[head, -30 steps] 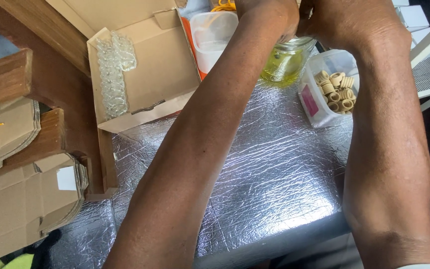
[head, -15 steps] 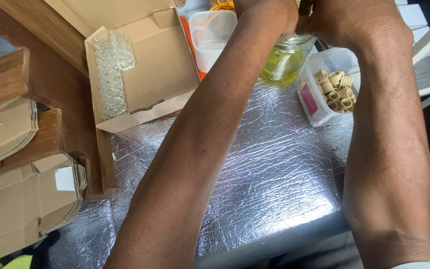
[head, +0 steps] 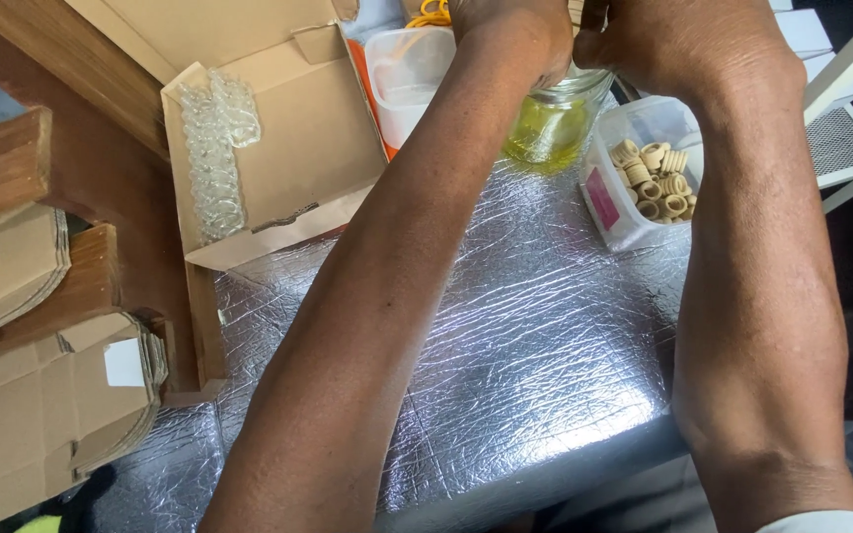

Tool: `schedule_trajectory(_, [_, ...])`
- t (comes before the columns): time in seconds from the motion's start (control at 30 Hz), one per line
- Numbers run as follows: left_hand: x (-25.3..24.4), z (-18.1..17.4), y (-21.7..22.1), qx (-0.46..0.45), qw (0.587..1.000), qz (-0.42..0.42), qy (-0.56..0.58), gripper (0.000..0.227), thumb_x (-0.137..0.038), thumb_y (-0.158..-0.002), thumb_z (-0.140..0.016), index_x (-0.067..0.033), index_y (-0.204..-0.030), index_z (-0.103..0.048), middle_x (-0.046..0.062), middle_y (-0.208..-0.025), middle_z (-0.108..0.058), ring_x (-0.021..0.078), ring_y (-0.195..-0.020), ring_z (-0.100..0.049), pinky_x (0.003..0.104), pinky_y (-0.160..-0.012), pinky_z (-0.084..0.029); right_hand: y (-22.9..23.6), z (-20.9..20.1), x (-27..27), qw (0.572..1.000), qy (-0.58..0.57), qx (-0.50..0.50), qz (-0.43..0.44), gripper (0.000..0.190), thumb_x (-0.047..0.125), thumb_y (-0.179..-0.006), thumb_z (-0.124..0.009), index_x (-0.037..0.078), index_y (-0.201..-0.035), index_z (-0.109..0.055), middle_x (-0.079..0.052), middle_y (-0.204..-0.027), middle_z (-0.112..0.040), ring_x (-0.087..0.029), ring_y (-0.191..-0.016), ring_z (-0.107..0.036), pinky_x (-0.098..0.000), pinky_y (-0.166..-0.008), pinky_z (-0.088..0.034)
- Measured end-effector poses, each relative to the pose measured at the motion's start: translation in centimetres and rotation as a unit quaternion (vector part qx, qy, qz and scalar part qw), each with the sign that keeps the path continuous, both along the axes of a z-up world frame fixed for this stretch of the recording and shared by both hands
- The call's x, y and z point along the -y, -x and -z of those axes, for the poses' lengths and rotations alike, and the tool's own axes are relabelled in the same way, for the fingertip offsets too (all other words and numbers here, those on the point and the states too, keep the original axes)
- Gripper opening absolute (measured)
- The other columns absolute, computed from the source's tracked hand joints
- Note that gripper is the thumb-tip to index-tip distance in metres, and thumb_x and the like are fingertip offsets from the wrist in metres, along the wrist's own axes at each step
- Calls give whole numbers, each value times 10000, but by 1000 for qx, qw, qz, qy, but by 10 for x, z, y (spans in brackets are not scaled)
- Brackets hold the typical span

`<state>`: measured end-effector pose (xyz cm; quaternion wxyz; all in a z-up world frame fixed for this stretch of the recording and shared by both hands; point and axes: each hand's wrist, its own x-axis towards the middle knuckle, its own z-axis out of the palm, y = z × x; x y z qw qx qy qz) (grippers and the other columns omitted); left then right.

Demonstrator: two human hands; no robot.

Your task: Assembling small perfume bottles by threading caps, folding packaging boxes, and filling bottles with liquid using a syringe.

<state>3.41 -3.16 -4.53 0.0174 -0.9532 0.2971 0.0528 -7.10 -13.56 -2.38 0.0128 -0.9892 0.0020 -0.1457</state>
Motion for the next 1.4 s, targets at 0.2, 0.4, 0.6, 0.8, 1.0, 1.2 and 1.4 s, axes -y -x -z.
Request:
schedule_trajectory(0.2, [2, -5, -5, 29, 999, 13, -15, 263, -338, -786, -783, -314, -1044, -735, -89, -1018, -717, 226, -1010, -689, 402, -822, -530, 2, -3, 1, 1000, 1, 14, 15, 249, 151, -857, -801, 95, -1099, -822, -108, -977, -793, -333, -712, -689, -465, -497, -477])
schedule_trajectory(0.4, [-3, -9, -1, 62, 998, 1, 11, 556, -283, -672, -853, -346, -1201, -694, -107, -1333, -598, 197, -1412, -446, 541, -1142, -194, 10, -9, -6, 998, 26, 55, -16, 286, 44, -808, -780, 94, -1088, -816, -98, -894, -762, -292, -664, -634, -404, -466, -434])
schedule_trajectory(0.6, [-9, -20, 9, 44, 999, 4, -31, 440, -246, -744, -776, -305, -1173, -694, -20, -1210, -699, 304, -1414, -484, 771, -1117, 136, 10, -14, -6, 997, 39, 62, 11, 158, 116, -785, -781, 79, -935, -752, -62, -758, -675, -268, -600, -570, -405, -451, -351])
schedule_trajectory(0.8, [-14, -24, 16, 42, 999, 12, -29, 291, -274, -828, -736, -282, -1118, -708, 21, -1178, -692, 334, -1428, -464, 785, -1084, 204, 6, -11, 3, 988, 69, 137, -9, 189, 180, -806, -835, 72, -961, -844, -114, -836, -775, -320, -698, -704, -410, -481, -478])
schedule_trajectory(1.0, [-14, -20, 14, 61, 998, 28, -23, 250, -308, -871, -719, -289, -1119, -732, 28, -1164, -711, 344, -1405, -493, 778, -1077, 218, 15, -24, -8, 992, 33, 126, 4, 210, 100, -737, -839, 31, -934, -821, -137, -750, -727, -328, -631, -658, -445, -448, -453])
schedule_trajectory(1.2, [-12, -24, 13, 42, 998, 20, -37, 349, -330, -839, -723, -274, -1184, -710, 27, -1225, -697, 327, -1446, -454, 775, -1056, 254, 11, -21, -2, 988, 40, 149, -9, 257, 136, -699, -817, 60, -944, -828, -140, -742, -728, -359, -648, -669, -458, -472, -475])
schedule_trajectory(1.4, [-22, -44, 33, 5, 1000, 18, 1, 168, -170, -847, -641, -274, -904, -761, 3, -1033, -683, 259, -1346, -480, 737, -1119, 247, 9, -22, 1, 987, 17, 162, 16, 180, 155, -815, -677, 87, -926, -800, -142, -786, -735, -404, -721, -676, -520, -567, -522])
